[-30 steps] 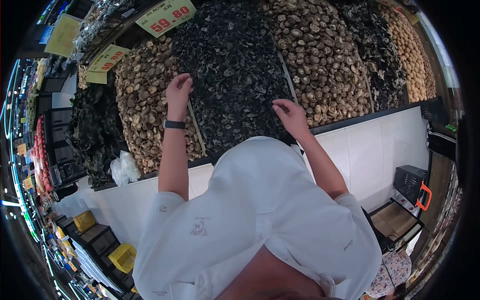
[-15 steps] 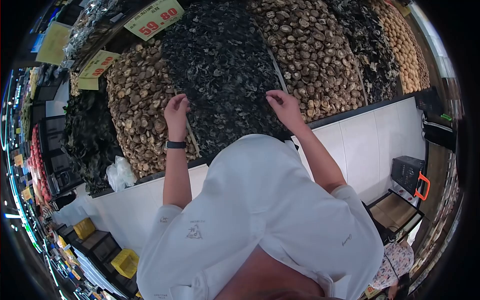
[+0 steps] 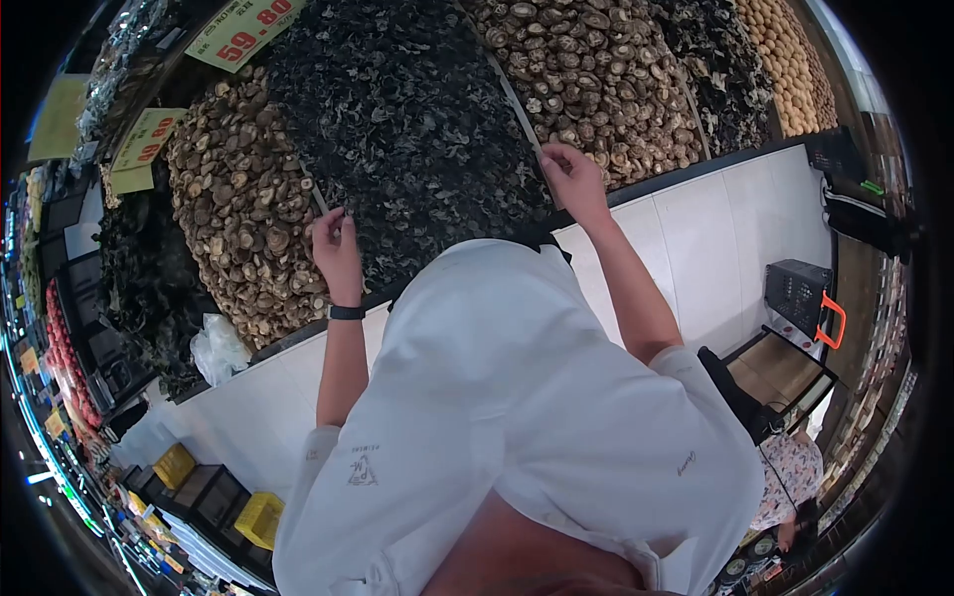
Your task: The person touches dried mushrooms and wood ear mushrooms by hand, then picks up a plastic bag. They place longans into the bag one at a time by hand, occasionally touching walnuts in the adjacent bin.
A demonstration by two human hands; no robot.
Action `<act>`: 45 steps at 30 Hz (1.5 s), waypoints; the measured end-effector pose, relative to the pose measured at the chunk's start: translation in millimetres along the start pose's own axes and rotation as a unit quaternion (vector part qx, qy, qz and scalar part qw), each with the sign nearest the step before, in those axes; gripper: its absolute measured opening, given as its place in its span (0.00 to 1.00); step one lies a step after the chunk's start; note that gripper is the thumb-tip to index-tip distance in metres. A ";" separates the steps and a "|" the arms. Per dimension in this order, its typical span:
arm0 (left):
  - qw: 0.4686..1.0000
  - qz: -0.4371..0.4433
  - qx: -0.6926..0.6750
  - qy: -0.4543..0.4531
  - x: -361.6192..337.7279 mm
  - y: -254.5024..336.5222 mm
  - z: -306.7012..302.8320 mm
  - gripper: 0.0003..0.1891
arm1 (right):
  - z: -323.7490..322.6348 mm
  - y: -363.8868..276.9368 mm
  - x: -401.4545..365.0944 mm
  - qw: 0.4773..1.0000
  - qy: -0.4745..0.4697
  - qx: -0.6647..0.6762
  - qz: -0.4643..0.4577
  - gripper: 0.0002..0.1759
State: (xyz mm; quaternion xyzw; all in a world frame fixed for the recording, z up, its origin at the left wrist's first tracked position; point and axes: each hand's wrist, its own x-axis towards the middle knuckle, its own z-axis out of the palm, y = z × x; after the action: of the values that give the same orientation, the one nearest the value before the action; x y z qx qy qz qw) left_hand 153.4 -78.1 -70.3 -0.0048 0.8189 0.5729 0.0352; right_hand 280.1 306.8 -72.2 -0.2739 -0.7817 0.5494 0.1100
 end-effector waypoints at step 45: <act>0.982 0.032 0.137 -0.122 -75.2 -17.7 -27.9 0.09 | 53.6 -1.6 -92.6 0.984 -0.152 -0.093 0.022 0.13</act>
State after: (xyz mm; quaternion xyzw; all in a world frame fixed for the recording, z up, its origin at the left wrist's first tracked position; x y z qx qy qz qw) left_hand 227.8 -112.9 -72.7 0.0965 0.8789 0.4522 0.1169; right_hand 330.8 212.8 -78.8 -0.2134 -0.8310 0.5114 -0.0480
